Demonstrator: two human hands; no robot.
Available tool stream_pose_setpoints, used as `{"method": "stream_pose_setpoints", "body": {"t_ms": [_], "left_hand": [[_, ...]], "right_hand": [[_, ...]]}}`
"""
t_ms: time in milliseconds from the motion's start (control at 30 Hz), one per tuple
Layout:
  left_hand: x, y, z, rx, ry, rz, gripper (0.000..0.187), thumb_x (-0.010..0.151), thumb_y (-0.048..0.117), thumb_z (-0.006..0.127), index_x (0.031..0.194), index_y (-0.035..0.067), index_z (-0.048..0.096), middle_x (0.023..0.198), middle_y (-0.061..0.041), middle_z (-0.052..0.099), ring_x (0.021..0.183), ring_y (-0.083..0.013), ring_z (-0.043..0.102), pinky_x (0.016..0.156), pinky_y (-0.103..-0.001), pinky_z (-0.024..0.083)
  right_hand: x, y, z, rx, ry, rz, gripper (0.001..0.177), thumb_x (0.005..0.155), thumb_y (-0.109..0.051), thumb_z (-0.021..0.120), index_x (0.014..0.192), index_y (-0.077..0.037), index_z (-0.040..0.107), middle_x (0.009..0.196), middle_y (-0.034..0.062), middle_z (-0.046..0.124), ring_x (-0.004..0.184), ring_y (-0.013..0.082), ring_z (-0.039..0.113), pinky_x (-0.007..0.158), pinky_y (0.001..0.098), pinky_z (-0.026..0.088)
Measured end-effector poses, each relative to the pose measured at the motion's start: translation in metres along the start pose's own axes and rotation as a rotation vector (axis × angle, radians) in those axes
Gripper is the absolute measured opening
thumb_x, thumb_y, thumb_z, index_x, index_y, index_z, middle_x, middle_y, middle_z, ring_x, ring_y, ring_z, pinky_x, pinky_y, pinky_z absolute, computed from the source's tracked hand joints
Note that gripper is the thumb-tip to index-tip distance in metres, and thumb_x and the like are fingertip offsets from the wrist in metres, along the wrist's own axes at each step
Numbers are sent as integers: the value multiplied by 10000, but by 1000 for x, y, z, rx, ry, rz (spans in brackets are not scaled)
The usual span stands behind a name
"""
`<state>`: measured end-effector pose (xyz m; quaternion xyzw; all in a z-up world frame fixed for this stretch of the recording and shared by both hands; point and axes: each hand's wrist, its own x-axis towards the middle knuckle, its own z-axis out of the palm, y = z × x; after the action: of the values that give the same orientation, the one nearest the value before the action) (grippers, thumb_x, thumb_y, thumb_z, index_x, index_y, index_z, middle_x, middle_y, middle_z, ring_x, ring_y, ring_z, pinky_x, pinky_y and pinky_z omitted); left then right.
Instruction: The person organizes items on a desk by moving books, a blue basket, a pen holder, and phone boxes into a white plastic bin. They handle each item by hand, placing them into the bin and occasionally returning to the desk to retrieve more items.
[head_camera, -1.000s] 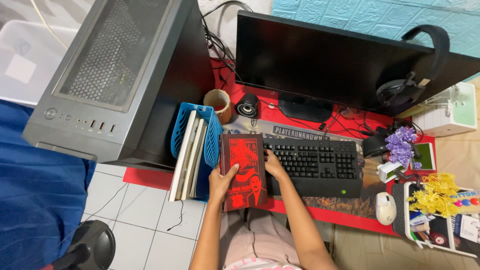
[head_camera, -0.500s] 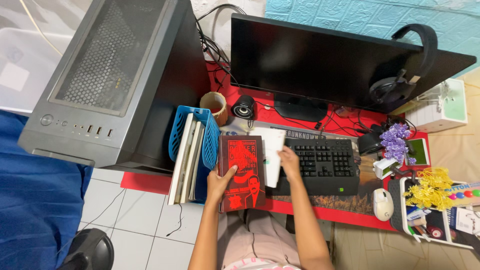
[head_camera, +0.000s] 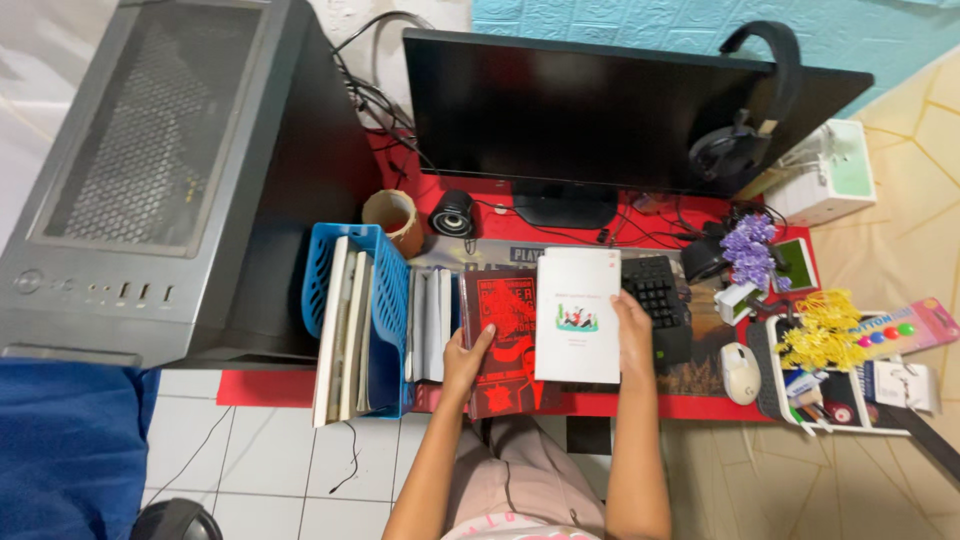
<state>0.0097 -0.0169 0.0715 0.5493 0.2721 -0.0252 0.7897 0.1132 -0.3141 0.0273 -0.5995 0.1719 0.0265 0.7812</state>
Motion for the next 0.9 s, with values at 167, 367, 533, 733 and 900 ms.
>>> {"method": "stream_pose_setpoints", "body": {"t_ms": [167,367,533,733,900], "left_hand": [[32,-54,30,56,-28,-14,547,953,453,685,1182,-43,679,1067,-149,746,931,-177,683,840,-329,561],[36,-76,52,-55,-71,-117,560,903,441,720,1216,-20,663,1097,-126,737,960,-189,681,855,-342,557],[33,-72,61,-58,-71,-160,598,838,385,797,1244,-23,636,1120,-135,735,977,-193,699,866,-345,566],[27,-57,67,-119,-125,-110,573,805,303,839,1239,-14,639,1138,-139,735,978,-190,706,868,-334,569],[29,-50,68,-76,-149,-84,540,825,280,841,1207,-51,649,1117,-162,737,954,-193,705,851,-332,566]], "right_hand": [[-11,23,2,-22,-47,37,402,1006,-166,617,1343,55,628,1162,86,714,1003,119,650,881,256,511],[-21,22,0,-207,13,-80,423,1008,-176,625,1377,31,619,1212,57,707,1045,79,618,902,237,494],[-23,14,8,-259,34,-80,419,1008,-187,621,1386,-6,622,1225,35,689,1082,88,614,928,247,481],[-18,17,7,-376,-9,-139,404,1014,-188,612,1379,-16,631,1284,51,628,1187,127,578,1014,272,441],[-14,30,6,-444,-78,-217,409,1028,-169,577,1412,-30,610,1388,101,551,1301,176,511,1091,295,399]]}}
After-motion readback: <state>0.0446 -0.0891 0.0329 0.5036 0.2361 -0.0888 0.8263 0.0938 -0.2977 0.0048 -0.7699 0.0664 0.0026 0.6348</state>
